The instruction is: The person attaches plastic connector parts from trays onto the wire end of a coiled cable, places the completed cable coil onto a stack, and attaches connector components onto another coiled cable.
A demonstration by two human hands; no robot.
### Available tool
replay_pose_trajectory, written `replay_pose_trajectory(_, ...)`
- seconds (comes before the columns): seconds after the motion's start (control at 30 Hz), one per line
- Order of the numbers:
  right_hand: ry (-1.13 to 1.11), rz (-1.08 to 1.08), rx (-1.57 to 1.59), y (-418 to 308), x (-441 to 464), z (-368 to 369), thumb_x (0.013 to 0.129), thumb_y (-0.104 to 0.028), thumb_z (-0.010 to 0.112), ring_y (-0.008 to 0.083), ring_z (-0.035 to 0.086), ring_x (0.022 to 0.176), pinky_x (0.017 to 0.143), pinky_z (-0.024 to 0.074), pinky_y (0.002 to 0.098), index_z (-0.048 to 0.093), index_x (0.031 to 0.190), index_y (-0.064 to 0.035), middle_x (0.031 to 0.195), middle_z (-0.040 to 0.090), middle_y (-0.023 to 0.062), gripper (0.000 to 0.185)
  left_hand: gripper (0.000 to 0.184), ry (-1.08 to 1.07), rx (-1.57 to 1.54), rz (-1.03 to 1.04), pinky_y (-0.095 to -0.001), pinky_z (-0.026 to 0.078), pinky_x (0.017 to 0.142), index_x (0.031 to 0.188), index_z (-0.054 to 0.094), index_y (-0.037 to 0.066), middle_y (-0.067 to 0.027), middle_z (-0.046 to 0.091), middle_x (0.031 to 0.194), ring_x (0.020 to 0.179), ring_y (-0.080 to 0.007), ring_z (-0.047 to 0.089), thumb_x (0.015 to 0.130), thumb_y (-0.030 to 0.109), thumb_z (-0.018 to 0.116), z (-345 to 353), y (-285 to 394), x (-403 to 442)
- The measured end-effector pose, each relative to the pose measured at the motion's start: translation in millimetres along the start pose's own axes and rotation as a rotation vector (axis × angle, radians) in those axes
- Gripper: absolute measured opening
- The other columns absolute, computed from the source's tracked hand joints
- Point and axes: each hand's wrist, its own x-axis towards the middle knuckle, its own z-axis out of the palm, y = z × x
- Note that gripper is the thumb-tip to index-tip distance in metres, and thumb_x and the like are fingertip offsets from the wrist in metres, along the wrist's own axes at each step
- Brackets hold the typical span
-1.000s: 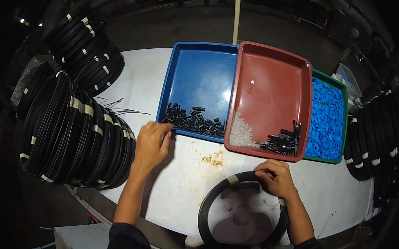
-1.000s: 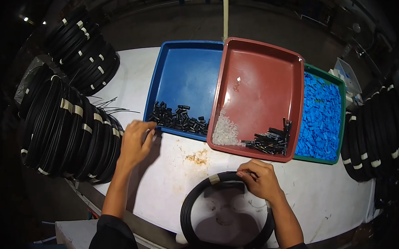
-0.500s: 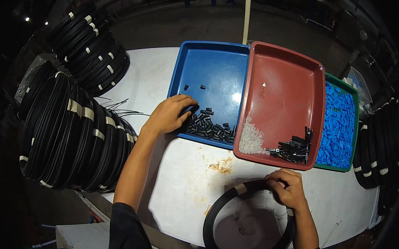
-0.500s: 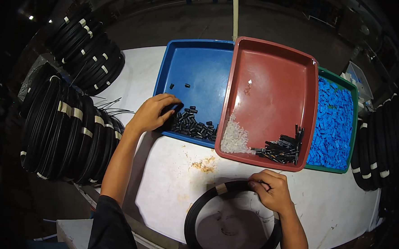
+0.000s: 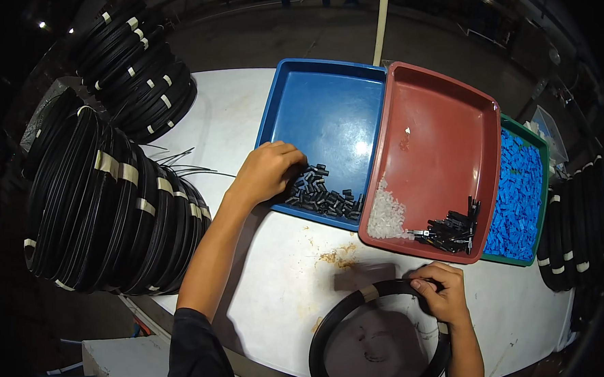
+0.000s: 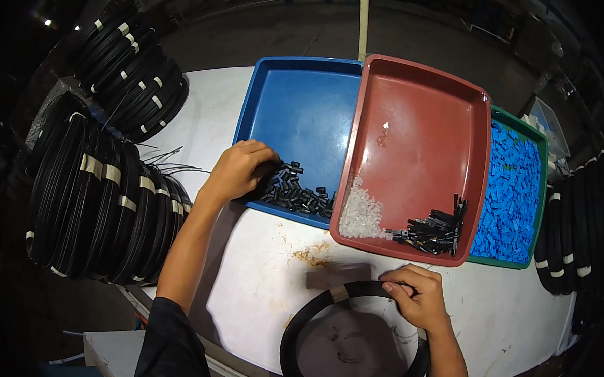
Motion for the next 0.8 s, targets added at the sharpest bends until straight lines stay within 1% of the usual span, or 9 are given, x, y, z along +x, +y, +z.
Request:
replay_pose_trajectory(0.13, 0.02, -0.031, 0.006, 0, 1, 1, 0.085, -0.005, 0.077, 0.0143, 0.059, 0.059, 0.056, 0.0451, 0.0274, 0.077, 0.093, -0.0006, 0.077, 0.071, 0.0087, 0.009, 0.026, 0.008, -0.011, -0.021, -0.0412, 0.051, 0.09, 0.098, 0.073, 0.005, -0.0085, 0.072, 0.099, 0.099, -0.0304, 0.067, 0.072, 0.004, 0.076, -5, 3, 1)
replay_pose_trajectory(0.2, 0.025, -0.033, 0.014, -1, 1, 1, 0.085, -0.005, 0.077, 0.0144, 0.059, 0.059, 0.056, 0.0451, 0.0274, 0.077, 0.093, -0.0005, 0.078, 0.071, 0.0088, 0.009, 0.026, -0.061, -0.008, -0.009, -0.0406, 0.051, 0.091, 0.099, 0.074, 0.006, -0.0083, 0.072, 0.1, 0.1, -0.03, 0.066, 0.073, 0.005, 0.077, -8, 6, 1)
replay_pose_trajectory(0.23, 0.011, -0.013, -0.003, -2, 0, -1, 0.085, -0.006, 0.077, 0.0149, 0.06, 0.06, 0.057, 0.0457, 0.0274, 0.076, 0.093, -0.0004, 0.078, 0.071, 0.0091, 0.009, 0.026, -0.059, -0.007, -0.008, -0.0406, 0.051, 0.091, 0.099, 0.074, 0.006, -0.0083, 0.072, 0.1, 0.1, -0.03, 0.066, 0.073, 0.005, 0.077, -9, 7, 1)
replay_pose_trajectory(0.33, 0.006, 0.004, -0.005, 0, -1, 0, 0.085, -0.006, 0.077, 0.0155, 0.061, 0.061, 0.057, 0.0463, 0.0274, 0.076, 0.093, -0.0003, 0.078, 0.071, 0.0095, 0.01, 0.024, -0.081, -0.006, 0.018, -0.0395, 0.051, 0.089, 0.098, 0.075, 0.007, -0.0077, 0.072, 0.099, 0.097, -0.0289, 0.066, 0.074, 0.009, 0.079, -7, 11, -1)
replay_pose_trajectory(0.4, 0.015, 0.0, 0.007, 1, 0, 1, 0.085, -0.006, 0.077, 0.0157, 0.062, 0.061, 0.057, 0.0463, 0.0275, 0.076, 0.093, -0.0003, 0.079, 0.071, 0.0096, 0.01, 0.023, -0.13, 0.044, -0.015, -0.0386, 0.052, 0.087, 0.096, 0.076, 0.008, -0.0065, 0.072, 0.095, 0.095, -0.0276, 0.066, 0.074, 0.011, 0.08, -2, 10, -2)
replay_pose_trajectory(0.43, 0.02, -0.007, 0.005, 2, -1, 2, 0.085, -0.006, 0.077, 0.0157, 0.062, 0.061, 0.057, 0.0464, 0.0275, 0.077, 0.093, -0.0004, 0.078, 0.071, 0.0096, 0.01, 0.022, -0.106, 0.065, 0.005, -0.0381, 0.052, 0.084, 0.095, 0.076, 0.008, -0.0056, 0.072, 0.093, 0.094, -0.0266, 0.066, 0.074, 0.012, 0.081, 1, 9, -2)
replay_pose_trajectory(0.57, 0.02, -0.005, -0.01, 0, 0, 1, 0.085, -0.006, 0.077, 0.0155, 0.061, 0.061, 0.057, 0.0464, 0.0275, 0.077, 0.093, -0.0004, 0.078, 0.071, 0.0094, 0.01, 0.022, -0.058, 0.058, 0.047, -0.0379, 0.051, 0.082, 0.096, 0.076, 0.008, -0.005, 0.072, 0.092, 0.092, -0.0261, 0.066, 0.075, 0.013, 0.081, 5, 8, -1)
replay_pose_trajectory(0.8, 0.02, 0.005, -0.014, -3, 0, 0, 0.084, -0.005, 0.077, 0.015, 0.061, 0.06, 0.057, 0.0465, 0.0272, 0.077, 0.093, -0.0006, 0.078, 0.071, 0.0092, 0.01, 0.018, -0.048, 0.102, 0.001, -0.0371, 0.051, 0.079, 0.094, 0.078, 0.009, -0.003, 0.071, 0.091, 0.09, -0.0243, 0.065, 0.077, 0.016, 0.081, 8, 13, 2)
